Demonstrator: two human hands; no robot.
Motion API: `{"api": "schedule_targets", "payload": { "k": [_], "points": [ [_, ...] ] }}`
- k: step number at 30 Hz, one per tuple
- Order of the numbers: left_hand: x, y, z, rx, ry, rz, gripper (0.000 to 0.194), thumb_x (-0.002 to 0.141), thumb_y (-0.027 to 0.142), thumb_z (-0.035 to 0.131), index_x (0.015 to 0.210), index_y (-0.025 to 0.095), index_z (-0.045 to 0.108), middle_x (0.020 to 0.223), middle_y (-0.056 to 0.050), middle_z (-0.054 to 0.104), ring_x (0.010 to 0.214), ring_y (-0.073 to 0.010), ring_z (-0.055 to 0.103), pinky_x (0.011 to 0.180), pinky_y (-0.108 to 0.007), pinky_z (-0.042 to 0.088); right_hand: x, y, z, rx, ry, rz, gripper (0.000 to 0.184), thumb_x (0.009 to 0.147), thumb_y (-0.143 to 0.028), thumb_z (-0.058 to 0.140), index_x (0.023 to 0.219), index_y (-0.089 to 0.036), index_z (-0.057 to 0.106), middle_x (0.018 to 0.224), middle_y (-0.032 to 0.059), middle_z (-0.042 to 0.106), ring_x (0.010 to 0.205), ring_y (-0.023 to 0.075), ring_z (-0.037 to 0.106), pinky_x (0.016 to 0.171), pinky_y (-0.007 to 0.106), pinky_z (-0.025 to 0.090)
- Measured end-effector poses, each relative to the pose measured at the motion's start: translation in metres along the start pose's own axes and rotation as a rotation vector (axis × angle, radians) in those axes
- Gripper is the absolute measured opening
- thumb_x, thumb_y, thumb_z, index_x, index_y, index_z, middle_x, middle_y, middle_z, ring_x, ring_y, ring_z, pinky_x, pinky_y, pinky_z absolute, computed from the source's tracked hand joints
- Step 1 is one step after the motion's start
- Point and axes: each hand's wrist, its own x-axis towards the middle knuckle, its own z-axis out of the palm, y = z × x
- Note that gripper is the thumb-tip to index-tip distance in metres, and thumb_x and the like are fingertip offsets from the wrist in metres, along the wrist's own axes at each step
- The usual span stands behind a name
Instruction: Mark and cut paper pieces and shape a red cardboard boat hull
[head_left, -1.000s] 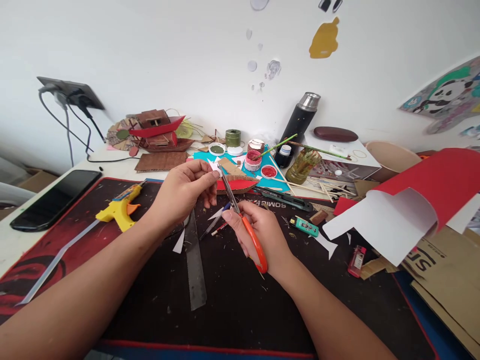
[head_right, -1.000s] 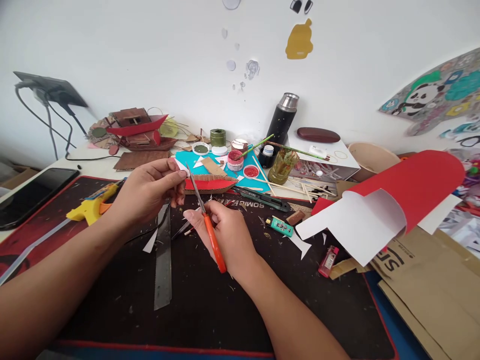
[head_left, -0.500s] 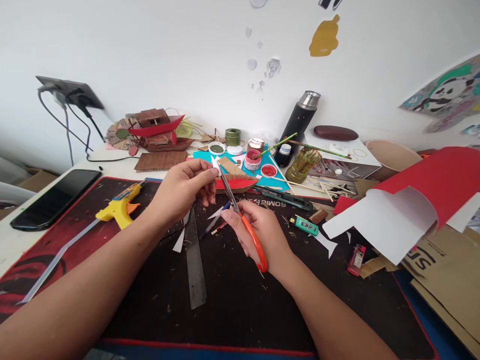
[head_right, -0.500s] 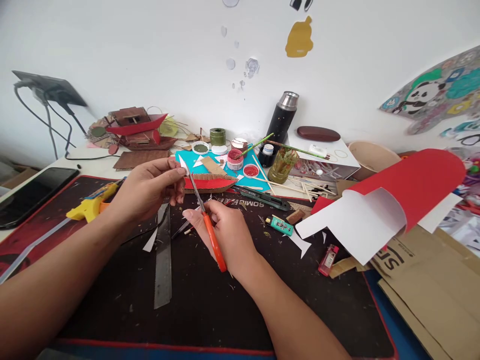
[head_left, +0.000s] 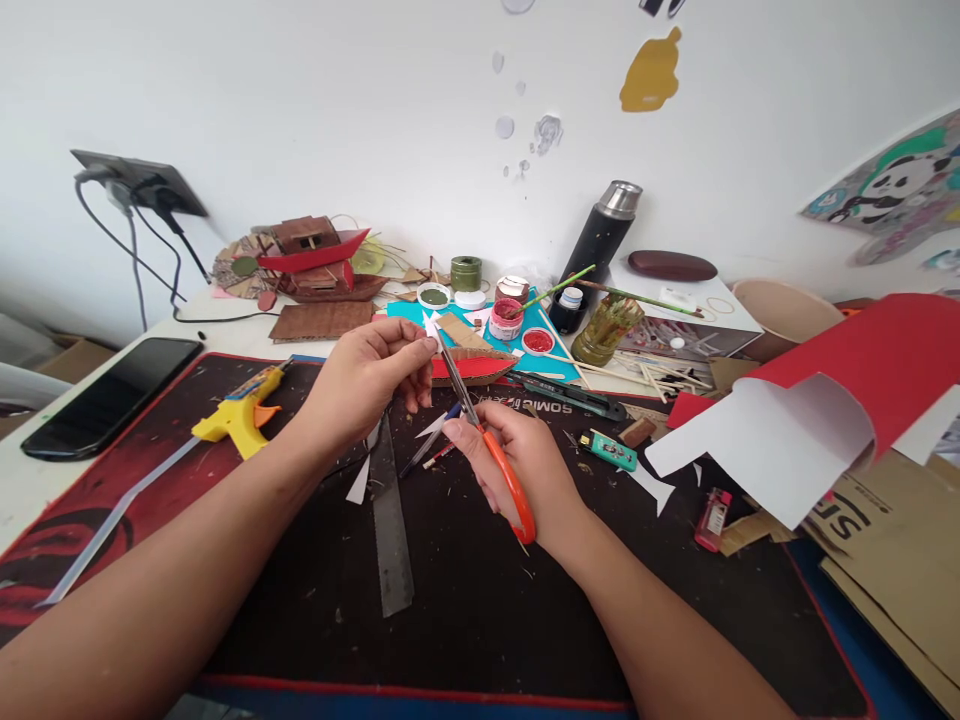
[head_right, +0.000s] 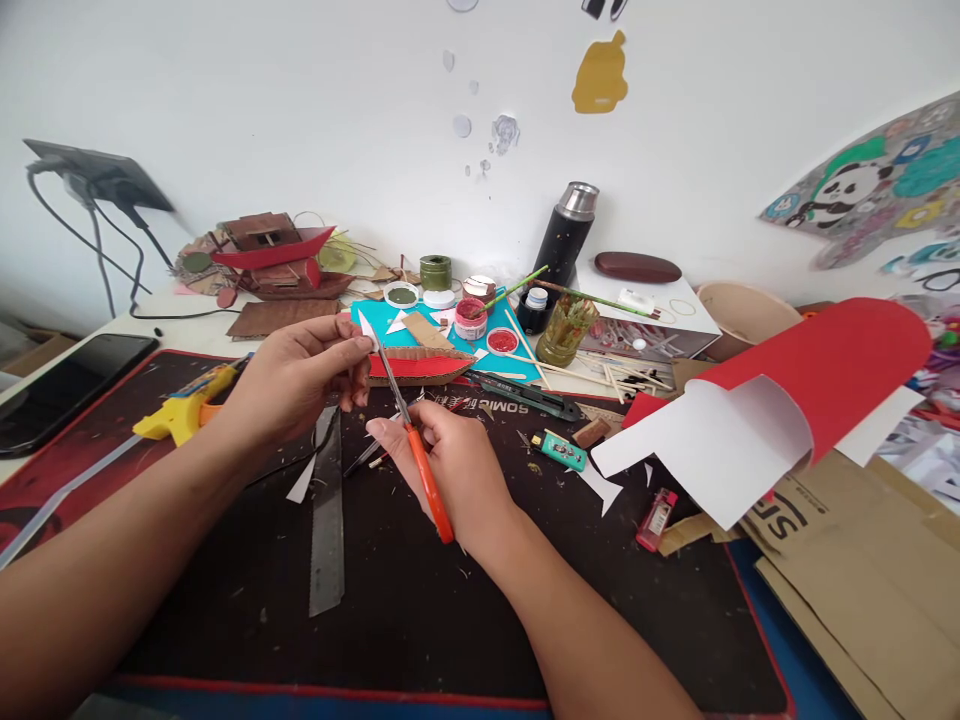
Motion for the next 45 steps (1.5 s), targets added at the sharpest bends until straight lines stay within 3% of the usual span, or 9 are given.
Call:
{"api": "schedule_targets", "payload": {
  "k": [21, 32, 45],
  "points": [
    [0.002, 0.006, 0.0, -0.035, 0.014, -0.035, 0.022, 0.08, 0.028, 0.083, 0.077, 0.019, 0.064, 0.057, 0.002, 0.065, 0.044, -0.013, 0.062, 0.039, -0.021, 0.044, 0.0, -0.004, 0.0, -0.026, 0.01, 0.006, 0.05, 0.097, -0.071, 0.068, 0.084, -0.023, 0.063, 0.049, -0.0071, 0.051, 0.04, 0.011, 0.045, 0.044, 0.024, 0.033],
    [0.003, 0.008, -0.004, 0.007, 0.009, -0.061, 0.027, 0.079, 0.034, 0.084, 0.076, 0.02, 0.061, 0.057, 0.002, 0.064, 0.044, -0.0126, 0.06, 0.039, -0.022, 0.044, 0.001, -0.001, 0.0, -0.045, 0.001, 0.038, 0.047, 0.097, -0.07, 0.068, 0.091, -0.024, 0.068, 0.051, -0.0067, 0.049, 0.041, 0.0127, 0.047, 0.044, 0.025, 0.032],
    [0.004, 0.006, -0.01, 0.031, -0.015, -0.081, 0.028, 0.077, 0.035, 0.086, 0.08, 0.02, 0.063, 0.052, 0.002, 0.064, 0.04, -0.0125, 0.057, 0.038, -0.021, 0.041, 0.001, 0.0, 0.0, -0.112, 0.026, 0.004, 0.048, 0.096, -0.069, 0.069, 0.085, -0.023, 0.065, 0.056, -0.0075, 0.044, 0.046, 0.0114, 0.042, 0.049, 0.026, 0.033]
  ]
}}
